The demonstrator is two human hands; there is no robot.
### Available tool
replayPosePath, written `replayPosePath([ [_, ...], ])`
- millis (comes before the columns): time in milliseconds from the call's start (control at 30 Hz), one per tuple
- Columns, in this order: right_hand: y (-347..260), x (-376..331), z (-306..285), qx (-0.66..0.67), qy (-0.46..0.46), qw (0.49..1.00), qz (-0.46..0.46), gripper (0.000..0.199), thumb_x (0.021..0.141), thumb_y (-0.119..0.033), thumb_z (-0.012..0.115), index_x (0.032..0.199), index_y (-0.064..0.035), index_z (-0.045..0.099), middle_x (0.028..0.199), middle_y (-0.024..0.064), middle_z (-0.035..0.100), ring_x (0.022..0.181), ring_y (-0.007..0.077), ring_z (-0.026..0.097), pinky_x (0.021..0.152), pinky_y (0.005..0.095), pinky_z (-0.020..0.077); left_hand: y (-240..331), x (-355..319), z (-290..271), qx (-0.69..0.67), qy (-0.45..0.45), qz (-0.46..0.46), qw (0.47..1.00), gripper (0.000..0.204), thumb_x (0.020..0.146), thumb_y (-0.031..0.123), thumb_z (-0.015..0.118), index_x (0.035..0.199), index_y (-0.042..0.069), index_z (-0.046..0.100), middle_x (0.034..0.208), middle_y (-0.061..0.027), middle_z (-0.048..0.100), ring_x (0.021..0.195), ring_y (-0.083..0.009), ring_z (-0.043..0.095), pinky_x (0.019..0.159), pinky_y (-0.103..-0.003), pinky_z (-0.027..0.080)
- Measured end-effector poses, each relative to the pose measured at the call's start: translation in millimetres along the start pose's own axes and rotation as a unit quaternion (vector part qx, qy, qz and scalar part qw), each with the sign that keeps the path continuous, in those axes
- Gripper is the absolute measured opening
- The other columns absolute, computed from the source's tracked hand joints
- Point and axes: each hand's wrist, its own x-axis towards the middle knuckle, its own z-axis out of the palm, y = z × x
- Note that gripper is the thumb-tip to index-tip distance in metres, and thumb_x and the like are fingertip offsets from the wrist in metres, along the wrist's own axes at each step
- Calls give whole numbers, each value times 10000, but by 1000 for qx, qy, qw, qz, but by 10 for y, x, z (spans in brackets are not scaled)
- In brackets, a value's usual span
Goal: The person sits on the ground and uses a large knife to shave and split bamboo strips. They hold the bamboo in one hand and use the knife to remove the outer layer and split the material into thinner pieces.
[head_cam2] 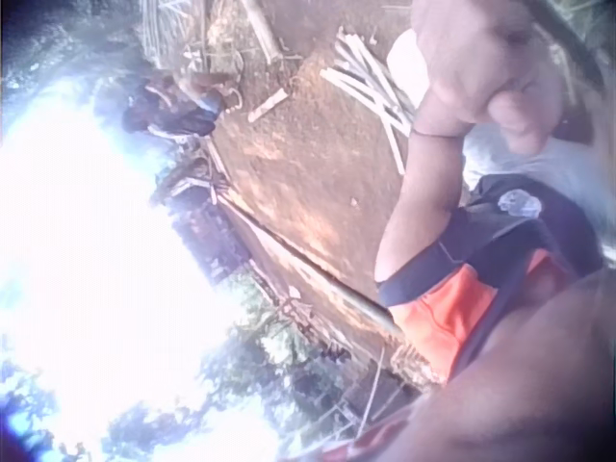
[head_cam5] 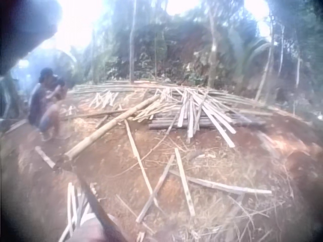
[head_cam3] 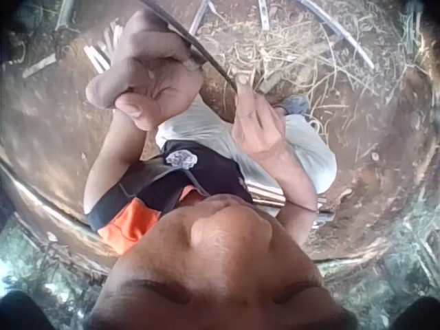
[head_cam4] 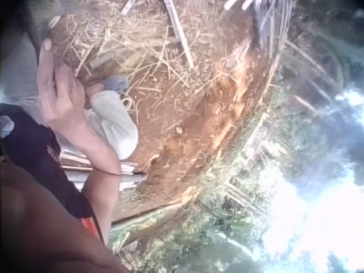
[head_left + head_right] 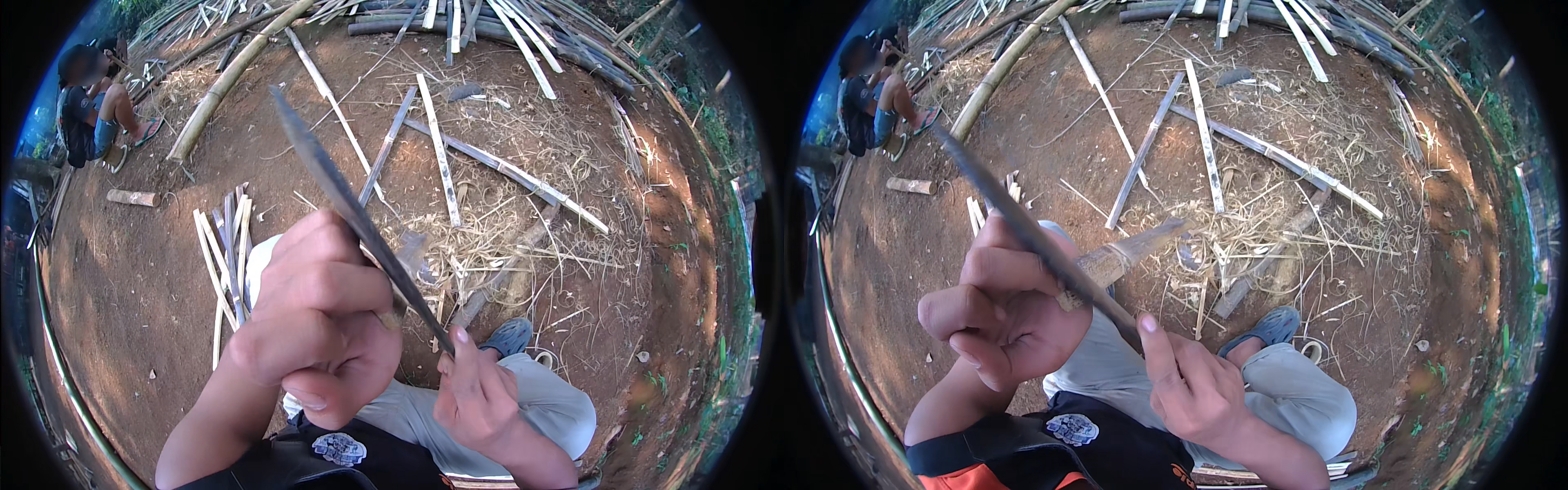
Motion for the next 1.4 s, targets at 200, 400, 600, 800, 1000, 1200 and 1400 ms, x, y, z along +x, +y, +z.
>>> replayPosePath([
  [200, -5, -2, 12, -41, -49, 998, 25, 480, 827, 130, 607, 1281, 227, 486, 917, 226, 667, 618, 241, 622, 503, 332, 502, -59, 21, 53, -6, 41, 22, 999, 408, 1080, 499, 248, 899, 138, 312, 747, -125, 570, 609, -218, 479, 621, -372, 430],
  [400, -43, -8, -40, -3, -44, 998, 39, 500, 821, 144, 617, 1291, 230, 470, 927, 225, 668, 648, 273, 656, 533, 362, 529, -119, -3, 21, -20, 37, 62, 997, 402, 1078, 503, 265, 912, 140, 307, 727, -120, 566, 606, -218, 503, 632, -376, 429],
  [600, -10, 22, 23, -5, -127, 987, 99, 506, 825, 143, 601, 1305, 234, 468, 877, 243, 661, 646, 284, 663, 550, 363, 551, -93, 0, -20, 9, 33, 18, 999, 391, 1081, 494, 237, 920, 142, 295, 754, -118, 570, 623, -199, 497, 626, -349, 417],
  [800, 13, -1, 47, -25, -6, 1000, 1, 566, 803, 144, 615, 1333, 234, 438, 921, 252, 661, 625, 281, 644, 551, 363, 545, -123, 14, -34, 10, 20, 30, 999, 370, 1083, 451, 261, 918, 124, 311, 696, -117, 541, 567, -185, 460, 581, -351, 397],
  [1000, -2, -3, 36, -19, 37, 999, -16, 570, 780, 150, 608, 1321, 233, 450, 961, 261, 663, 608, 287, 617, 536, 385, 520, -185, 21, -28, -2, 49, 48, 998, 345, 1078, 397, 281, 900, 104, 319, 651, -130, 532, 529, -195, 462, 538, -357, 377],
  [1200, 71, -27, 150, -27, -92, 988, 125, 639, 781, 123, 588, 1404, 151, 446, 764, 167, 619, 539, 265, 576, 500, 370, 489, -188, 78, 72, -32, 121, 99, 987, 412, 1058, 360, 362, 749, 89, 339, 624, -121, 562, 466, -201, 483, 462, -342, 343],
  [1400, 75, -215, 199, 20, -26, 992, 118, 680, 800, 85, 622, 1461, 37, 469, 728, 118, 591, 543, 262, 592, 561, 372, 511, -235, 26, 53, -60, 114, 54, 990, 308, 1068, 387, 334, 932, 111, 338, 644, -98, 546, 478, -190, 438, 499, -335, 339],
])
